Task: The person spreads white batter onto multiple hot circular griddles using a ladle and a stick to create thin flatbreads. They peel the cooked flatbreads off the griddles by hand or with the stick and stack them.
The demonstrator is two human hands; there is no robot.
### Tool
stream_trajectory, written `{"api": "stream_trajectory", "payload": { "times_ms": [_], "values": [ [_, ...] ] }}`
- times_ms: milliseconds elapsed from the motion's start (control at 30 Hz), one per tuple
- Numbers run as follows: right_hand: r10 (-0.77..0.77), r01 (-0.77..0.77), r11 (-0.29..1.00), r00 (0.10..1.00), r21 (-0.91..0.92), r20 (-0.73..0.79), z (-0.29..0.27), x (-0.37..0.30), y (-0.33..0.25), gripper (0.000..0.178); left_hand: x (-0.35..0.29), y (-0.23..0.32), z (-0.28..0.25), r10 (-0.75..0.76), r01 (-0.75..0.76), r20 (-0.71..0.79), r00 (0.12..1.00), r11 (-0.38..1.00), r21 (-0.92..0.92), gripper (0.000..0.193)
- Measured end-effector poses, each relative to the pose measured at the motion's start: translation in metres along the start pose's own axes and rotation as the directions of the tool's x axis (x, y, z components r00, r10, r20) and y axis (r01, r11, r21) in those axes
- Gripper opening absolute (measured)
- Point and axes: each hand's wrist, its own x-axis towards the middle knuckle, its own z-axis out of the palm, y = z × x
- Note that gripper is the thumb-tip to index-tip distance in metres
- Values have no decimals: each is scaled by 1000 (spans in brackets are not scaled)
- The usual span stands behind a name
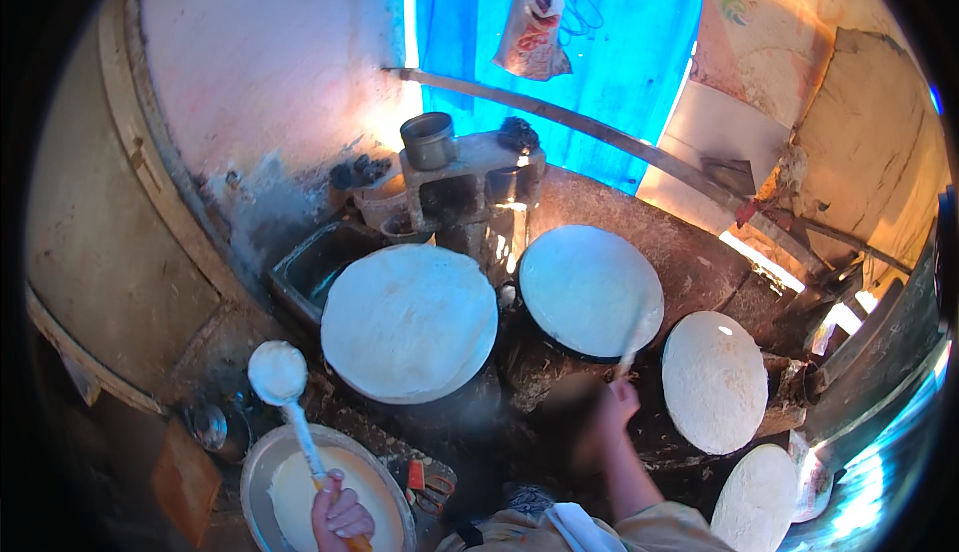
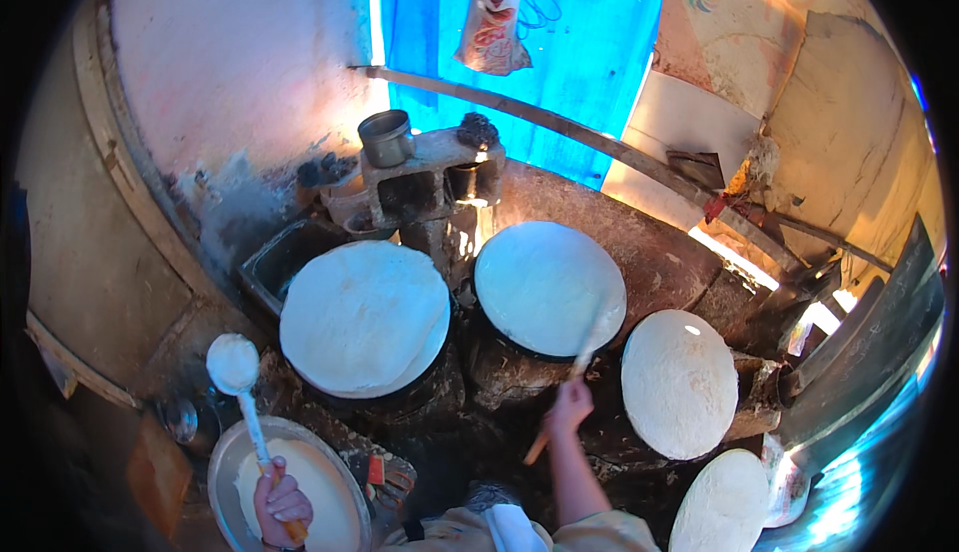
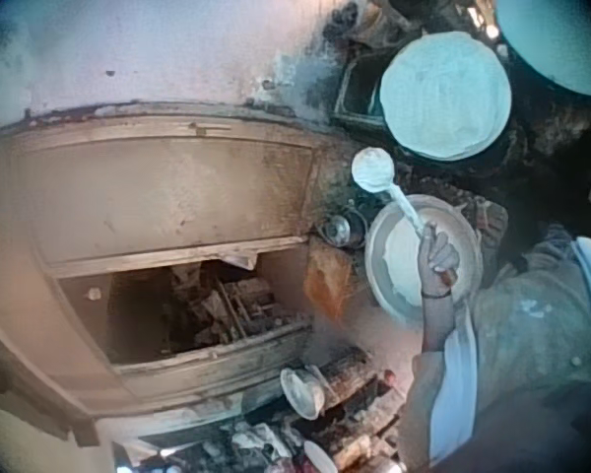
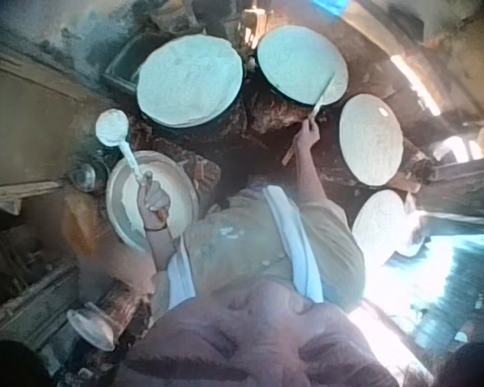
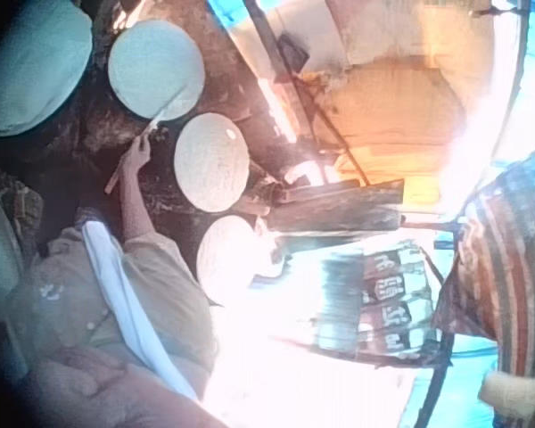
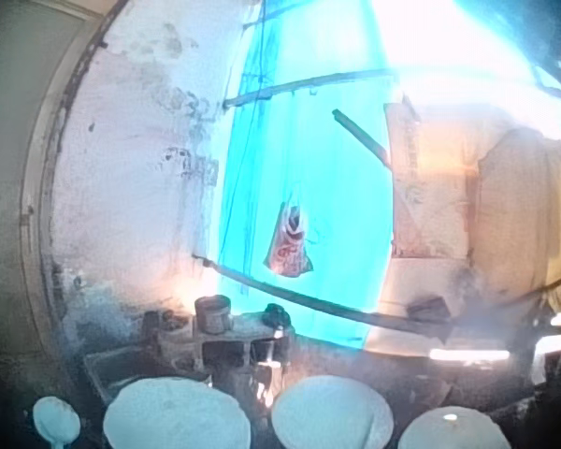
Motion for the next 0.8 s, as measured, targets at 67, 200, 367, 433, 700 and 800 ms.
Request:
{"api": "stream_trajectory", "payload": {
  "times_ms": [67,200,367,433,700,800],
  "values": [
    [256,-236,962,953,-136,163,25,-88,-44,21,-16,17,-8,101,-100,-26,995,994,37,35],
    [-75,232,940,856,-249,511,22,-121,-36,28,-48,29,-9,169,-169,-4,986,985,-27,34],
    [-23,624,435,729,-649,685,75,-27,-87,34,-61,19,-3,204,-208,-52,978,974,-91,32],
    [-38,694,260,702,-671,711,81,19,-104,36,-52,9,-1,180,-184,-40,983,971,-151,29],
    [-115,281,950,714,-133,691,149,-26,-103,30,-35,-7,-10,293,-288,-12,956,933,-216,20],
    [98,387,874,450,-293,887,188,-107,-127,42,-28,-9,-4,332,-314,39,942,919,-238,21]
  ]
}}
